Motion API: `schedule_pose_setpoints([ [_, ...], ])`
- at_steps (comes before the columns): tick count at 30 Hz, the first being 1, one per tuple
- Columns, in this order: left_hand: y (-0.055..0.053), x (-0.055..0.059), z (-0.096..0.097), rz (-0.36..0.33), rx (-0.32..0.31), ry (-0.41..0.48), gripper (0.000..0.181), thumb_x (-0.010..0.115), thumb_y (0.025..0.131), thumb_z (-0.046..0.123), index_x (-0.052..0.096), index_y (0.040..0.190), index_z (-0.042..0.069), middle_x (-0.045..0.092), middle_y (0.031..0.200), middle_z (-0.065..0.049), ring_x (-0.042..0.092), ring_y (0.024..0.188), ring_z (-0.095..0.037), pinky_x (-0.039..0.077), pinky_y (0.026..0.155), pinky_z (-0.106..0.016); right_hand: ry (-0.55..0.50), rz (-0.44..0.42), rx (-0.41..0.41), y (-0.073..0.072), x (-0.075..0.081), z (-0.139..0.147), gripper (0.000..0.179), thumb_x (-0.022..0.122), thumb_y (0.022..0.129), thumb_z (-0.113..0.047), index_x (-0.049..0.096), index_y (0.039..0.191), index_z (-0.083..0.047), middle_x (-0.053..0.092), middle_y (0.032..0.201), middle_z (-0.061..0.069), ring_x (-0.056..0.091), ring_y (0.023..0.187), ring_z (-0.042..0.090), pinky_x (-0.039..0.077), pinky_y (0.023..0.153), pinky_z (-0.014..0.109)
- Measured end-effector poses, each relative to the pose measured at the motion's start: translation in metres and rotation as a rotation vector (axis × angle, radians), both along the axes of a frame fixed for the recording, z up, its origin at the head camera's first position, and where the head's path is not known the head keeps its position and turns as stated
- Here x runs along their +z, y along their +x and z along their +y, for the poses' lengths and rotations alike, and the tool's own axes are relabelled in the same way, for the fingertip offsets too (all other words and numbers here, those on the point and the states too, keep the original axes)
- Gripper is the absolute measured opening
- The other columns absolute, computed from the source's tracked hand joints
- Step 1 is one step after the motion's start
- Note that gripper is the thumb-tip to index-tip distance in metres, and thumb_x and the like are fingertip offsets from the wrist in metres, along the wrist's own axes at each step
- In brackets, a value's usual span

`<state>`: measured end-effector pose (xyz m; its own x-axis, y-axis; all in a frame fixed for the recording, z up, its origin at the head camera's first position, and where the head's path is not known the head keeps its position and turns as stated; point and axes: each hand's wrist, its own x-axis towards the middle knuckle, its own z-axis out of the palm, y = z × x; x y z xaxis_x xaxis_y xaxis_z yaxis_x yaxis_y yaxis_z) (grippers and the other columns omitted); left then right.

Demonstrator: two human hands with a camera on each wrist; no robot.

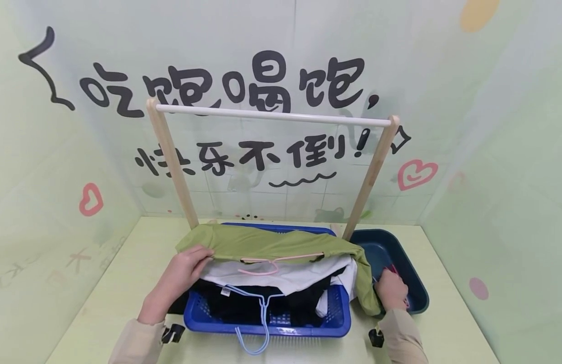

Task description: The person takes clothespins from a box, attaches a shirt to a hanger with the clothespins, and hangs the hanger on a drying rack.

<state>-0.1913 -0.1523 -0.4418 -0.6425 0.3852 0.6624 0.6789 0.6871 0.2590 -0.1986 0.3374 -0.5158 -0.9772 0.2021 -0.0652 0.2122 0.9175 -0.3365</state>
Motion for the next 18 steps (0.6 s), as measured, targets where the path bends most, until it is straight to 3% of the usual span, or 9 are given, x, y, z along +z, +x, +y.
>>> schedule_pose_setpoints([
  [10, -0.003, -0.003, 0.001, 0.041, -0.015, 0.036, 0.016, 0.072, 0.073, -0.009, 0.067, 0.087, -0.003, 0.065, 0.083, -0.008, 0.064, 0.073, -0.021, 0.054, 0.064, -0.032, -0.053, 0.013, -0.034, 0.003, -0.002, 0.005, 0.017, 0.062, 0.076, -0.012, 0.049, 0.069, -0.003, 0.051, 0.065, 0.012, 0.051, 0.058, 0.028, 0.04, 0.046, 0.042],
  [13, -0.003, -0.004, 0.002, 0.057, -0.022, 0.049, 0.016, 0.072, 0.073, -0.01, 0.066, 0.087, -0.003, 0.064, 0.082, -0.009, 0.063, 0.073, -0.022, 0.054, 0.064, -0.033, -0.086, 0.049, -0.063, 0.006, 0.001, 0.008, 0.016, 0.062, 0.075, -0.011, 0.052, 0.077, 0.001, 0.053, 0.069, 0.014, 0.052, 0.059, 0.029, 0.04, 0.047, 0.041],
  [18, -0.004, -0.004, 0.003, 0.066, -0.031, 0.066, 0.017, 0.072, 0.073, -0.01, 0.066, 0.087, -0.004, 0.064, 0.082, -0.008, 0.062, 0.072, -0.022, 0.053, 0.064, -0.035, -0.137, 0.157, -0.098, 0.013, 0.012, 0.009, 0.029, 0.063, 0.079, -0.01, 0.055, 0.098, 0.01, 0.06, 0.083, 0.024, 0.058, 0.066, 0.032, 0.045, 0.053, 0.043],
])
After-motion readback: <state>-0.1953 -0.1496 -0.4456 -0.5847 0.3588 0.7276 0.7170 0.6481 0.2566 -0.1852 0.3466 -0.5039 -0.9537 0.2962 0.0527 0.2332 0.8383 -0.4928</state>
